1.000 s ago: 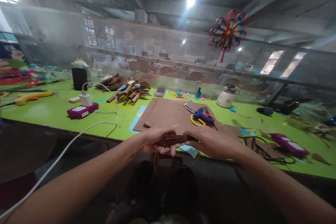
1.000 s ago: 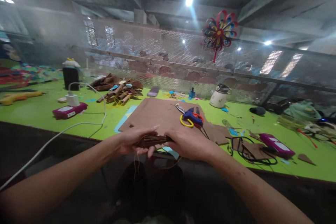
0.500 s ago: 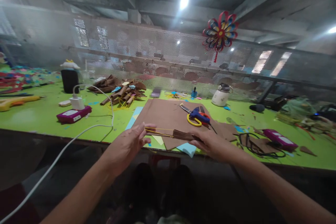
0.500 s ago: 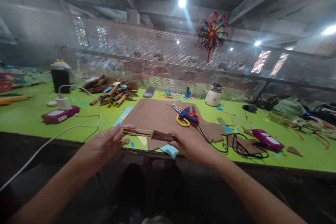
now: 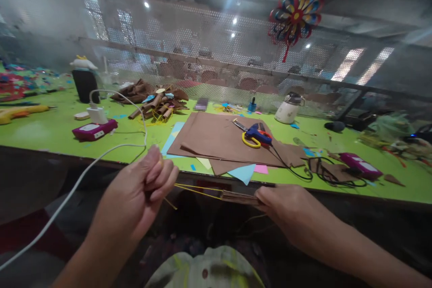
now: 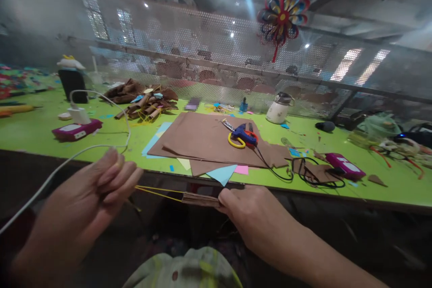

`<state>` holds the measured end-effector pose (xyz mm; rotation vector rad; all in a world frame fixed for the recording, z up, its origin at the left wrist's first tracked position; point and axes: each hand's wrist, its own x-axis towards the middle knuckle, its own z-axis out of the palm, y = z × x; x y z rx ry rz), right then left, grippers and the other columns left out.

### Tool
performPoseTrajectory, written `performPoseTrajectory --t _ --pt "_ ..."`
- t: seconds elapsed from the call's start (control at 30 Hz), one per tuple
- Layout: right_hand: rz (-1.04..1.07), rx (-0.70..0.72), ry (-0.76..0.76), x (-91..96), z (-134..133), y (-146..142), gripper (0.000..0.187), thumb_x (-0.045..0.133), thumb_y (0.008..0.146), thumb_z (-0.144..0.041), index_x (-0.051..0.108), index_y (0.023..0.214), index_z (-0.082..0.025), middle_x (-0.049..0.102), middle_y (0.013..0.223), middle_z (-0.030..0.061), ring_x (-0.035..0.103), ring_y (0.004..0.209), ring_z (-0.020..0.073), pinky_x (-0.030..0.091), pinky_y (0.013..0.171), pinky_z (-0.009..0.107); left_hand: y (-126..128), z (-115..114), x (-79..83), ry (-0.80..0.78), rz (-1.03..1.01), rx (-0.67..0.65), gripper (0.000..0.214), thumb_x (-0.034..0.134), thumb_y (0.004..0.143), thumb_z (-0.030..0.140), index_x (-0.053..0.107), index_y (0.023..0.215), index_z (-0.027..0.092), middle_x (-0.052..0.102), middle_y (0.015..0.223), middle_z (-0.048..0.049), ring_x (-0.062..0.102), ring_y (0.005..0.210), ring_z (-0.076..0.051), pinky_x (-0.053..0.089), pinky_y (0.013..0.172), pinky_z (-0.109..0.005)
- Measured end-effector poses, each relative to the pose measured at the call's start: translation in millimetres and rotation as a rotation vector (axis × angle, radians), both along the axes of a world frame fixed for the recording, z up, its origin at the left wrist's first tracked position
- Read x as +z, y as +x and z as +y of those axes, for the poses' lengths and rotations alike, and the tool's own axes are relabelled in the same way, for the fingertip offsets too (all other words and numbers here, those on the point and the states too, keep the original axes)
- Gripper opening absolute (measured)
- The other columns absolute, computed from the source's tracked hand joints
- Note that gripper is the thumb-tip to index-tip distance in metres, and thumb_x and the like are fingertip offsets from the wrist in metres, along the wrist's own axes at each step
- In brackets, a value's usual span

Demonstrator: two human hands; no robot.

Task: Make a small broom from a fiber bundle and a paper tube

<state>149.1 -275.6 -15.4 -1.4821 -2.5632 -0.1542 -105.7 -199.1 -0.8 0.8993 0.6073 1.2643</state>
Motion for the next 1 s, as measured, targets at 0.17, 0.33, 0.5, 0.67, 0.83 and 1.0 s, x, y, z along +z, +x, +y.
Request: performPoseTrajectory --t 0.17,0.33,0.5,0.67,0.83,1.0 --pt "-0.088 0.014 -0.007 6.2 -16 20 0.02 0.036 0.091 -0.011 0.043 0.074 -0.021 0.048 0.058 -0.0024 0.038 0.048 0.013 0.019 0.05 0.027 -13 0 -2.8 0.008 0.113 0.035 0.043 0.049 0.09 0.027 0.035 0.051 0.016 0.026 0.047 0.0059 0.025 0.042 -0.005 0.027 0.039 -0.016" --pt "-0.138 -0.057 -0.079 8.8 -24 43 0.019 0.038 0.092 -0.016 0.042 0.074 -0.021 0.047 0.056 -0.0034 0.038 0.044 0.0117 0.017 0.047 0.026 -29 15 -7.1 -0.015 0.195 0.074 0.043 0.041 0.093 0.024 0.036 0.051 0.015 0.028 0.048 0.004 0.026 0.044 -0.007 0.028 0.041 -0.016" --pt "-0.156 -0.064 -0.102 10.3 -29 56 0.018 0.039 0.09 -0.014 0.042 0.074 -0.021 0.05 0.057 -0.0022 0.04 0.046 0.0129 0.017 0.047 0.028 -39 24 -16.1 -0.027 0.268 0.118 0.046 0.04 0.094 0.026 0.035 0.048 0.016 0.026 0.049 0.0029 0.026 0.044 -0.009 0.026 0.039 -0.019" --pt "-0.156 -0.07 -0.198 6.2 -35 69 0.015 0.041 0.086 -0.009 0.042 0.077 -0.021 0.052 0.062 -0.0016 0.043 0.051 0.0132 0.019 0.049 0.027 -49 30 -30.2 -0.044 0.247 0.173 0.045 0.039 0.093 0.023 0.033 0.049 0.016 0.024 0.05 0.003 0.022 0.045 -0.009 0.025 0.04 -0.019" --pt "-0.142 -0.13 -0.261 3.5 -43 83 0.015 0.039 0.091 -0.016 0.042 0.077 -0.021 0.053 0.063 -0.0012 0.043 0.051 0.0132 0.019 0.05 0.027 -58 36 -50.3 -0.148 0.253 0.236 0.043 0.04 0.093 0.023 0.031 0.052 0.016 0.023 0.048 0.0037 0.02 0.044 -0.009 0.022 0.04 -0.019" --pt "-0.089 -0.217 -0.327 5.8 -43 86 0.019 0.035 0.095 -0.025 0.042 0.078 -0.021 0.052 0.061 -0.0013 0.042 0.049 0.0123 0.019 0.05 0.028 -63 37 -59.4 -0.184 0.209 0.184 0.042 0.039 0.093 0.024 0.031 0.053 0.016 0.025 0.045 0.005 0.022 0.043 -0.008 0.028 0.041 -0.016"
